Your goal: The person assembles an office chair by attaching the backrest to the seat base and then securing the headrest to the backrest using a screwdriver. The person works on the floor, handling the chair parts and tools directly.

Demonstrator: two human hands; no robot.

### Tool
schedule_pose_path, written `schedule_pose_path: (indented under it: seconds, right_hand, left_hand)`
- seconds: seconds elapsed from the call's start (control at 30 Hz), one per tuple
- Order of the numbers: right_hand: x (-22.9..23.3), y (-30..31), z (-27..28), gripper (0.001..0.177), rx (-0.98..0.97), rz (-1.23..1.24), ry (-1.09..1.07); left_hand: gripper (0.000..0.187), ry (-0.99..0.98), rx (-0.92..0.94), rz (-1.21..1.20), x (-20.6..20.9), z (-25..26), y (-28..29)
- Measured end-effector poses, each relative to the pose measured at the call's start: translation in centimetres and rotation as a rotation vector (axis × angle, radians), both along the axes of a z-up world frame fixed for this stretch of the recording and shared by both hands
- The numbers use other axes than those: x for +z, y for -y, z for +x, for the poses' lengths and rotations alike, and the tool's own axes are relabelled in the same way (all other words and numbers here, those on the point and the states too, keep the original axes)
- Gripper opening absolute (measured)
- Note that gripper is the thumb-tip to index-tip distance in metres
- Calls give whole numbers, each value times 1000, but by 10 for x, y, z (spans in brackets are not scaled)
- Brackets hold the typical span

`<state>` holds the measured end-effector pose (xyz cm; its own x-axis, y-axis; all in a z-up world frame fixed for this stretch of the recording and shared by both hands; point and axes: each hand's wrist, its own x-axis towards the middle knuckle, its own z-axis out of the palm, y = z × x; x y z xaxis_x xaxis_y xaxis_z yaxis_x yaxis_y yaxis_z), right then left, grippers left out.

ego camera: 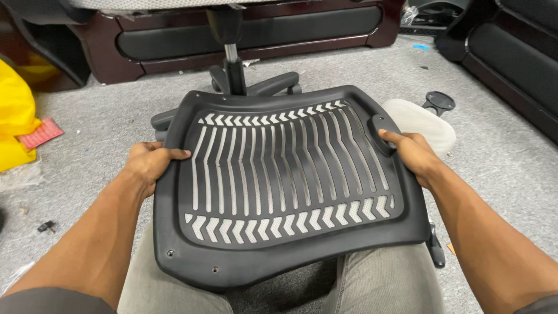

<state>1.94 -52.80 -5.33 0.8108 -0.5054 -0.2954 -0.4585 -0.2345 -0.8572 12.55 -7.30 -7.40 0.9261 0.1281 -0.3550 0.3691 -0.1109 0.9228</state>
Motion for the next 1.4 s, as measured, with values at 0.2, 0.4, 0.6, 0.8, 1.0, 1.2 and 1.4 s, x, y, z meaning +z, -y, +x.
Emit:
schedule_pose_path:
  seconds: [0.2, 0.4, 0.6, 0.8, 1.0, 1.2, 1.4]
  right_hand:
    - [-29, 7, 25, 49, 2, 265, -30]
    - [-59, -17, 40, 50, 91, 183, 192]
    - [-52, -34, 40, 64, 28, 352, 161]
    - [-65, -56, 21, 55, 213, 254, 65]
    - [-63, -80, -6, 57, 252, 227, -20]
    - [-60, -89, -21, 43, 249, 295, 177]
    - [-64, -93, -22, 34, 317, 196, 108]
  left_hand:
    - [66, 31, 62, 39, 15, 5, -17]
    - [67, 34, 38, 135, 21, 17, -61]
    - [80, 116, 47, 492, -10, 40, -90]
    - [78, 198, -19, 917, 3, 86, -113]
    - [63, 267, -46, 1233, 13, 87, -96]
    - [79, 207, -209, 1351, 13, 27, -11]
    - [84, 312, -600, 1034, 23, -45, 87]
